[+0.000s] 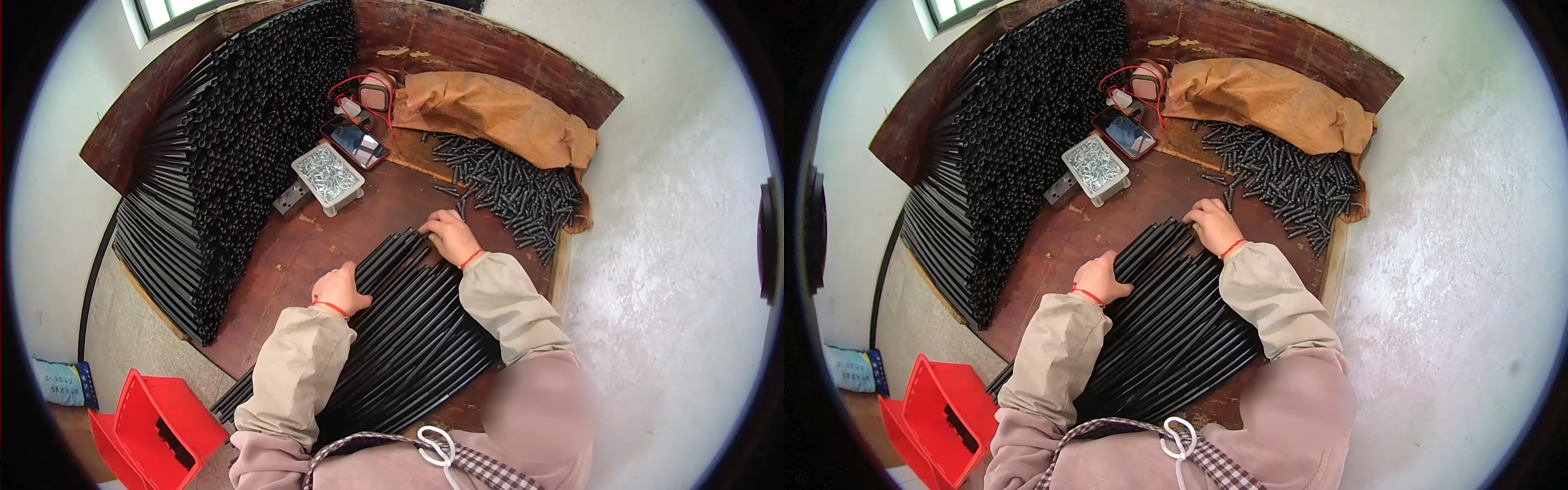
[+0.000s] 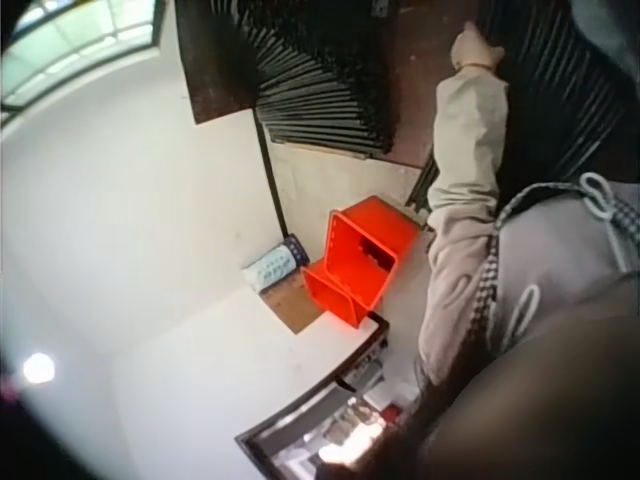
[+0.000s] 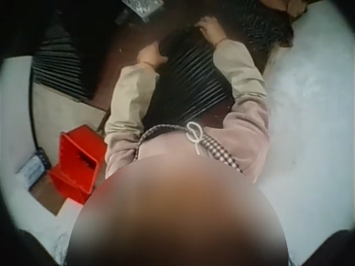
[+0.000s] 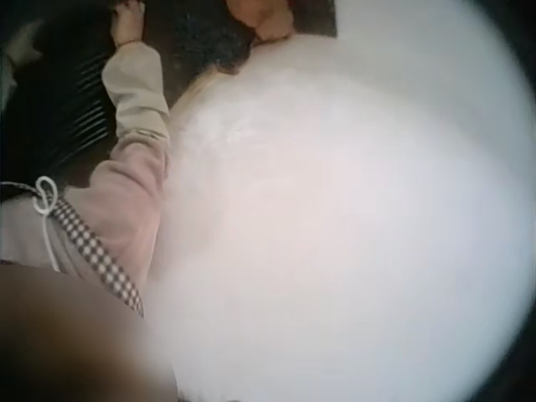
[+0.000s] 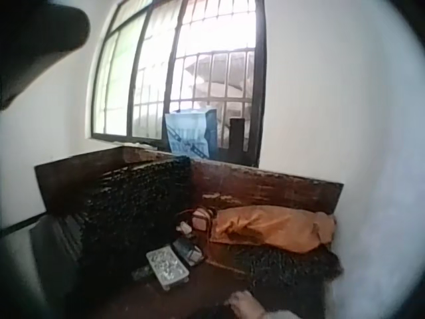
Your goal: Assembling long black plastic rods into sets or racks at a factory workbench.
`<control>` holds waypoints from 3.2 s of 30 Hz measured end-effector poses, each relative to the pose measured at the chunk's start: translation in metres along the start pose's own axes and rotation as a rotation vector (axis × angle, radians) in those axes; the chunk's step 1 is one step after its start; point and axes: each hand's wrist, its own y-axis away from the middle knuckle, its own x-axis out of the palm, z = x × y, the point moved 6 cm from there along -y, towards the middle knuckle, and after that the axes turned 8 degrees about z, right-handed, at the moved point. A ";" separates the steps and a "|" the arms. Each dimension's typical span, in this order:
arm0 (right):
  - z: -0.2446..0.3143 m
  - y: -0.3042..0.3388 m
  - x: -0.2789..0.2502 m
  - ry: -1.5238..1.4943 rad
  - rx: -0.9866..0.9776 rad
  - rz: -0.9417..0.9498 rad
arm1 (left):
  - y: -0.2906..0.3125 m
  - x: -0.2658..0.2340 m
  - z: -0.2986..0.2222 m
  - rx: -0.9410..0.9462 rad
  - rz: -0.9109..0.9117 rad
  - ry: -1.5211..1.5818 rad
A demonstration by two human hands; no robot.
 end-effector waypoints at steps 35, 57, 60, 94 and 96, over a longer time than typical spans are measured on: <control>-0.005 0.005 -0.003 -0.076 -0.021 0.126 | 0.012 -0.002 0.004 0.046 -0.025 0.093; -0.006 0.003 0.008 -0.021 0.073 0.145 | 0.013 0.005 -0.004 -0.079 -0.008 -0.016; -0.010 0.002 0.010 -0.077 0.064 0.163 | 0.012 0.007 -0.003 -0.057 -0.020 -0.023; -0.028 0.011 0.037 -1.252 0.464 0.142 | 0.010 0.008 -0.012 -0.106 0.010 -0.110; -0.027 0.011 0.026 -1.010 0.394 0.115 | 0.008 0.006 -0.009 -0.090 0.032 -0.107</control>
